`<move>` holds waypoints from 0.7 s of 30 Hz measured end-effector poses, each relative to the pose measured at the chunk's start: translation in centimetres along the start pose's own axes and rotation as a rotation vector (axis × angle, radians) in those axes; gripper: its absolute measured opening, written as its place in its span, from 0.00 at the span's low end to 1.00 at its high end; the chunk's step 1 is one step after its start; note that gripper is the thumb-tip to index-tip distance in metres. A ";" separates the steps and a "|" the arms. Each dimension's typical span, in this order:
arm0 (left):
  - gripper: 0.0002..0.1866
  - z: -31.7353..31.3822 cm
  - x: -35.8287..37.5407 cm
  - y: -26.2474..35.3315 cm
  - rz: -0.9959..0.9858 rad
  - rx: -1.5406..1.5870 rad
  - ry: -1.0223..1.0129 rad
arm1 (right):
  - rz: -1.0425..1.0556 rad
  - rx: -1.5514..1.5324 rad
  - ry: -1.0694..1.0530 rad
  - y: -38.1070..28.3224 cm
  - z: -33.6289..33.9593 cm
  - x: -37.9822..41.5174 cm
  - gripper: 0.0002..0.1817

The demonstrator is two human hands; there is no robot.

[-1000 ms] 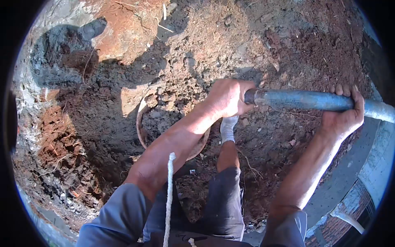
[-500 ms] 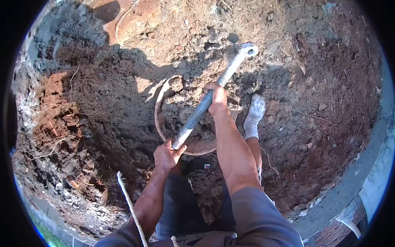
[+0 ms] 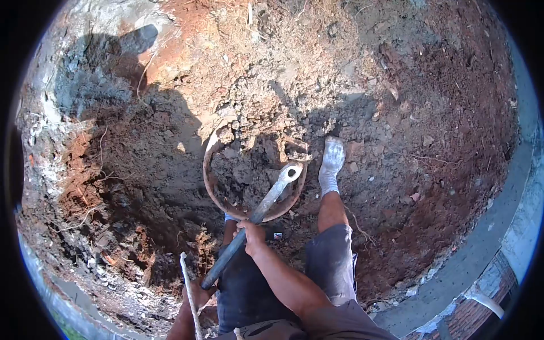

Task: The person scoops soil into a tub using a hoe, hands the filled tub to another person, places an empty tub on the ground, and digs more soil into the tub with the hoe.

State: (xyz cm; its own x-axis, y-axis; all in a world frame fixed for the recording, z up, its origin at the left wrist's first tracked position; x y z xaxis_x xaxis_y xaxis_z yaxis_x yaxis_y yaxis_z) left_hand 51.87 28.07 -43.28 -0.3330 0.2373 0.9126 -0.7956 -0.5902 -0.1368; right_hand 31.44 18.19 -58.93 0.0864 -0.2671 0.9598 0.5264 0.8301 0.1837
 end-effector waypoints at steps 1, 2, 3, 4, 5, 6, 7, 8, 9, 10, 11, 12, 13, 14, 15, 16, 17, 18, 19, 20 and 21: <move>0.25 -0.6 -1.3 0.6 -0.031 -0.061 0.018 | -0.029 -0.052 -0.063 -1.4 0.7 -0.5 0.06; 0.23 -0.3 -1.6 2.5 -0.064 -0.116 0.025 | 0.027 -0.121 -0.100 -3.8 1.6 0.0 0.07; 0.22 0.2 -1.8 5.2 -0.133 -0.076 0.051 | 0.082 -0.187 -0.102 -6.8 2.9 0.5 0.07; 0.21 2.3 -2.6 10.0 -0.205 -0.032 0.089 | 0.145 -0.254 -0.116 -10.8 3.6 1.9 0.07; 0.20 3.1 -3.6 14.0 -0.326 -0.004 0.142 | 0.259 -0.267 -0.108 -15.4 4.5 3.4 0.07; 0.19 4.0 -4.4 18.4 -0.449 0.021 0.193 | 0.372 -0.284 -0.097 -20.3 5.6 5.4 0.07; 0.19 6.1 -4.8 24.2 -0.406 0.095 0.165 | 0.484 -0.299 -0.064 -25.3 6.8 8.1 0.06; 0.20 7.1 -5.3 29.1 -0.589 0.178 0.259 | 0.597 -0.366 -0.096 -30.2 8.1 10.2 0.06; 0.19 7.2 -6.3 34.0 -0.711 0.197 0.240 | 0.761 -0.459 -0.084 -35.0 9.5 13.7 0.06; 0.18 8.9 -6.0 39.2 -0.838 0.362 0.261 | 0.934 -0.481 -0.166 -39.5 10.5 17.2 0.06; 0.17 10.7 -5.7 43.9 -0.929 0.383 0.315 | 1.004 -0.528 -0.177 -42.9 11.3 21.1 0.06; 0.17 12.6 -5.6 48.2 -1.042 0.488 0.280 | 1.171 -0.520 -0.148 -46.2 12.3 24.4 0.06; 0.17 13.7 -6.3 52.1 -1.138 0.393 0.318 | 1.300 -0.521 -0.176 -48.9 12.8 27.4 0.06; 0.19 15.6 -6.8 55.3 -1.237 0.434 0.308 | 1.433 -0.507 -0.248 -51.7 13.4 29.1 0.05; 0.19 17.7 -7.8 57.8 -1.254 0.415 0.369 | 1.495 -0.522 -0.249 -53.8 12.9 30.5 0.04; 0.19 19.6 -8.7 59.6 -1.276 0.396 0.435 | 1.565 -0.539 -0.252 -55.6 12.0 31.3 0.04; 0.19 21.4 -10.1 60.0 -1.228 0.371 0.500 | 1.587 -0.538 -0.321 -56.6 10.1 30.8 0.04; 0.19 22.6 -11.8 59.4 -1.177 0.344 0.564 | 1.605 -0.538 -0.391 -57.2 7.8 29.9 0.03; 0.19 22.9 -14.1 57.4 -1.137 0.350 0.567 | 1.576 -0.575 -0.299 -57.2 4.9 27.2 0.03; 0.20 21.7 -17.3 54.2 -1.063 0.392 0.572 | 1.512 -0.565 -0.160 -55.1 1.1 23.7 0.03; 0.21 18.6 -21.4 50.0 -0.893 0.398 0.446 | 1.399 -0.496 -0.136 -53.7 -2.6 17.7 0.02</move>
State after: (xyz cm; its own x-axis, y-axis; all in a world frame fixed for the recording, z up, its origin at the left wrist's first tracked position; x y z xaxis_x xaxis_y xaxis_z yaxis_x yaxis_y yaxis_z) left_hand 28.61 -20.91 -62.48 0.0688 0.9198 0.3864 -0.6471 -0.2536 0.7190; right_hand 6.90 -32.42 -52.37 0.6888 0.6551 0.3104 0.3150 0.1151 -0.9421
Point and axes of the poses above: each hand's wrist, its own x-axis away from the middle knuckle, its own z-axis out of the back of the hand, y = z × x, the point moved 7 cm from there along -x, towards the middle knuckle, and after that the axes turned 10 degrees about y, right-handed, at the moved point
